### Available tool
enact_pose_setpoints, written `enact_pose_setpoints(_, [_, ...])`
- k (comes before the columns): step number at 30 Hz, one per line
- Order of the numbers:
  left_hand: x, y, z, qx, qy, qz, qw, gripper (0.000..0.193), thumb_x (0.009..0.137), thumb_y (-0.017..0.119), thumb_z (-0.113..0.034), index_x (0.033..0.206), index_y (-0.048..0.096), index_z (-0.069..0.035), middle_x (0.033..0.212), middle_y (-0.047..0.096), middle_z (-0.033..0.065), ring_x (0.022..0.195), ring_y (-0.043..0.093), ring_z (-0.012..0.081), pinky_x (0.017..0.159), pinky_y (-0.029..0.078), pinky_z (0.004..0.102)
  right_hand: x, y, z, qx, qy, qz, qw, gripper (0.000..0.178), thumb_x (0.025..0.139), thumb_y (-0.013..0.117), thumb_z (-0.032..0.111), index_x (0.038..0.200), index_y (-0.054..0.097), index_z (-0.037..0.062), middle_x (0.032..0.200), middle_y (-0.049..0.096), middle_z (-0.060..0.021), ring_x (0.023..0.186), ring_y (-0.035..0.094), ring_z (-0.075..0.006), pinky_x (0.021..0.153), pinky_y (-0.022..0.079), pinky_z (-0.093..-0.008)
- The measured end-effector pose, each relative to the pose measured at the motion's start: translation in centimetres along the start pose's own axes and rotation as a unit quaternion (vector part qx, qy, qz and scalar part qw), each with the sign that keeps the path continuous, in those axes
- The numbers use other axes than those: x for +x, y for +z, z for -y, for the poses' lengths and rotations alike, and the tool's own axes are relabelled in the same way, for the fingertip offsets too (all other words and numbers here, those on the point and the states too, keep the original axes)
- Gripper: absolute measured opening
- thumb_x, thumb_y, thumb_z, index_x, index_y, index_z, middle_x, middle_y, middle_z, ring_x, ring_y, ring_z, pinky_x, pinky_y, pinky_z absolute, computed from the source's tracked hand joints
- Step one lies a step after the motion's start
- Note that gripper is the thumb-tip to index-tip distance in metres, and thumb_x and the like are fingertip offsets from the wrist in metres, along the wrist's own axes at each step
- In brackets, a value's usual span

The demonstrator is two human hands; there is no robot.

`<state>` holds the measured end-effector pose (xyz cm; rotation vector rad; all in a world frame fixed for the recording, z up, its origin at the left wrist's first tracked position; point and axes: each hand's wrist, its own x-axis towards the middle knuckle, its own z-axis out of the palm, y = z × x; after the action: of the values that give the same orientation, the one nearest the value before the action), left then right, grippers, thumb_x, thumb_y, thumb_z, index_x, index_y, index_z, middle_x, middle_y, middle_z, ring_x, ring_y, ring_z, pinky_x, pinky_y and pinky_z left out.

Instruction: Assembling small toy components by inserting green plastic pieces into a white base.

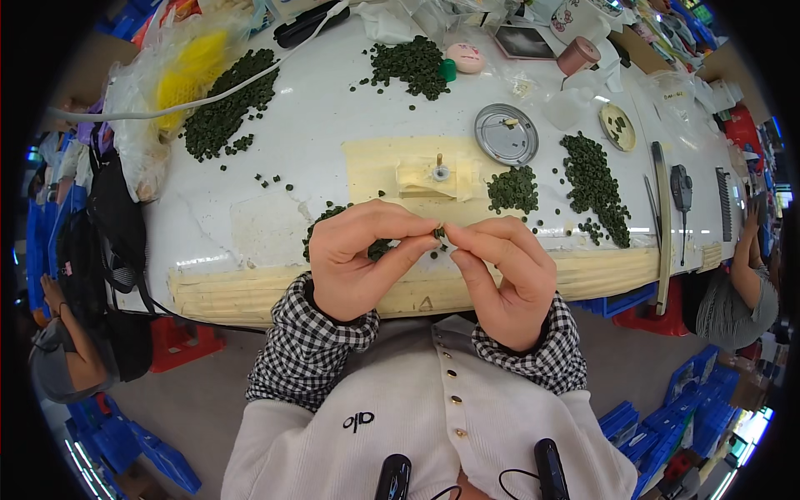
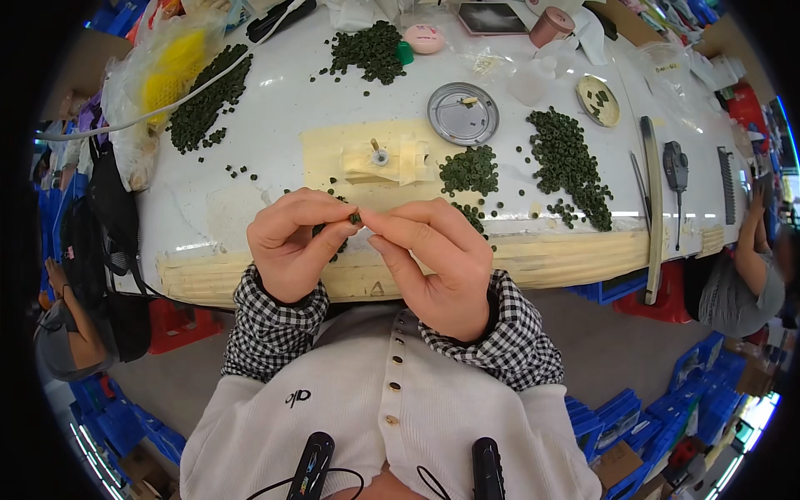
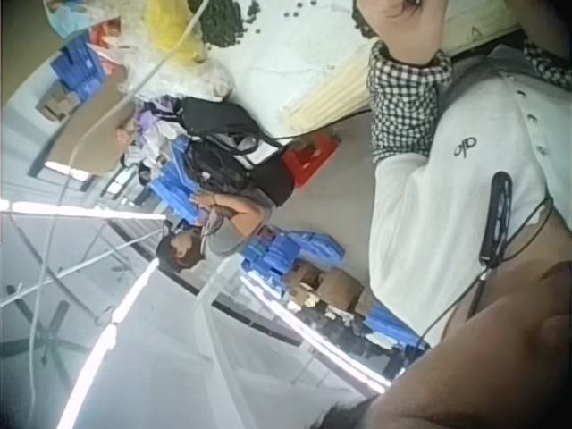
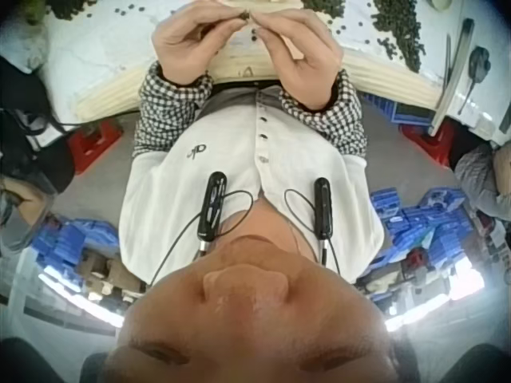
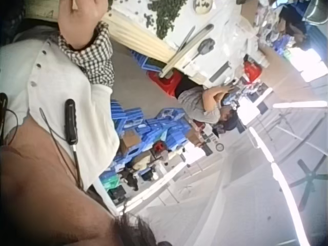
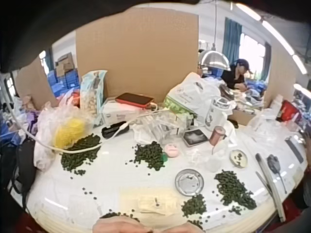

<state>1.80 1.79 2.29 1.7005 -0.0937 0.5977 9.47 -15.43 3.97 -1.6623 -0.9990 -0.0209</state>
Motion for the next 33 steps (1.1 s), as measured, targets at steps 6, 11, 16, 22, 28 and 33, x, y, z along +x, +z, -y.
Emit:
enact_pose_setpoints(6, [-0.1, -0.2, 0.0, -0.044, -0.027, 0.021, 0.998, 0.020, 0.078, 0.071, 0.009, 0.097, 0.070, 0.003, 0.086, 0.069, 0.0129, 0.077, 0.066, 0.0173, 0.069, 0.051, 0.0259, 0.5, 0.3, -0.4, 0.040, 0.014, -0.021, 0.999, 0.020, 0.076, 0.072, -0.006, 0.095, 0.070, 0.0013, 0.086, 0.065, -0.0100, 0.074, 0.063, -0.0193, 0.065, 0.050, -0.0272])
enact_pose_setpoints(11, [-0.2, -0.2, 0.0, -0.088, -0.049, 0.025, 0.995, 0.020, 0.078, 0.071, 0.009, 0.096, 0.070, 0.003, 0.086, 0.069, 0.0123, 0.078, 0.065, 0.0169, 0.069, 0.050, 0.0258, 0.6, 0.3, -0.8, 0.083, 0.032, -0.008, 0.996, 0.017, 0.077, 0.072, -0.005, 0.093, 0.070, 0.0012, 0.085, 0.065, -0.0101, 0.074, 0.063, -0.0200, 0.066, 0.050, -0.0279])
enact_pose_setpoints(16, [-0.4, -0.1, 0.1, -0.104, -0.070, 0.014, 0.992, 0.018, 0.077, 0.073, 0.008, 0.094, 0.070, 0.003, 0.086, 0.069, 0.0117, 0.076, 0.064, 0.0157, 0.068, 0.050, 0.0259, 0.5, 0.4, -0.9, 0.095, 0.041, -0.002, 0.995, 0.015, 0.079, 0.072, -0.004, 0.092, 0.069, 0.0009, 0.084, 0.065, -0.0097, 0.076, 0.063, -0.0199, 0.067, 0.050, -0.0283])
enact_pose_setpoints(22, [-0.2, -0.2, -0.1, -0.039, -0.032, 0.023, 0.998, 0.017, 0.077, 0.072, 0.009, 0.092, 0.069, 0.002, 0.085, 0.068, 0.0118, 0.075, 0.064, 0.0155, 0.066, 0.049, 0.0253, 0.3, 0.7, -1.2, 0.078, 0.030, -0.012, 0.996, 0.014, 0.079, 0.072, -0.003, 0.092, 0.068, 0.0008, 0.084, 0.064, -0.0098, 0.075, 0.062, -0.0210, 0.067, 0.050, -0.0287])
enact_pose_setpoints(28, [0.0, 0.2, -0.2, 0.047, 0.025, 0.004, 0.999, 0.018, 0.075, 0.074, 0.008, 0.092, 0.071, 0.001, 0.083, 0.069, 0.0119, 0.070, 0.067, 0.0173, 0.061, 0.051, 0.0249, 0.2, 1.1, -1.9, 0.065, 0.008, -0.023, 0.998, 0.014, 0.079, 0.071, -0.004, 0.090, 0.065, 0.0003, 0.084, 0.064, -0.0104, 0.074, 0.061, -0.0218, 0.066, 0.049, -0.0291])
enact_pose_setpoints(33, [-0.1, 0.2, -0.2, 0.105, 0.080, 0.015, 0.991, 0.020, 0.077, 0.071, 0.011, 0.095, 0.069, 0.003, 0.086, 0.068, 0.0140, 0.075, 0.065, 0.0184, 0.063, 0.051, 0.0247, 0.1, 1.2, -1.9, 0.071, 0.010, -0.027, 0.997, 0.013, 0.079, 0.071, -0.004, 0.090, 0.064, -0.0003, 0.085, 0.063, -0.0107, 0.074, 0.061, -0.0218, 0.066, 0.049, -0.0289])
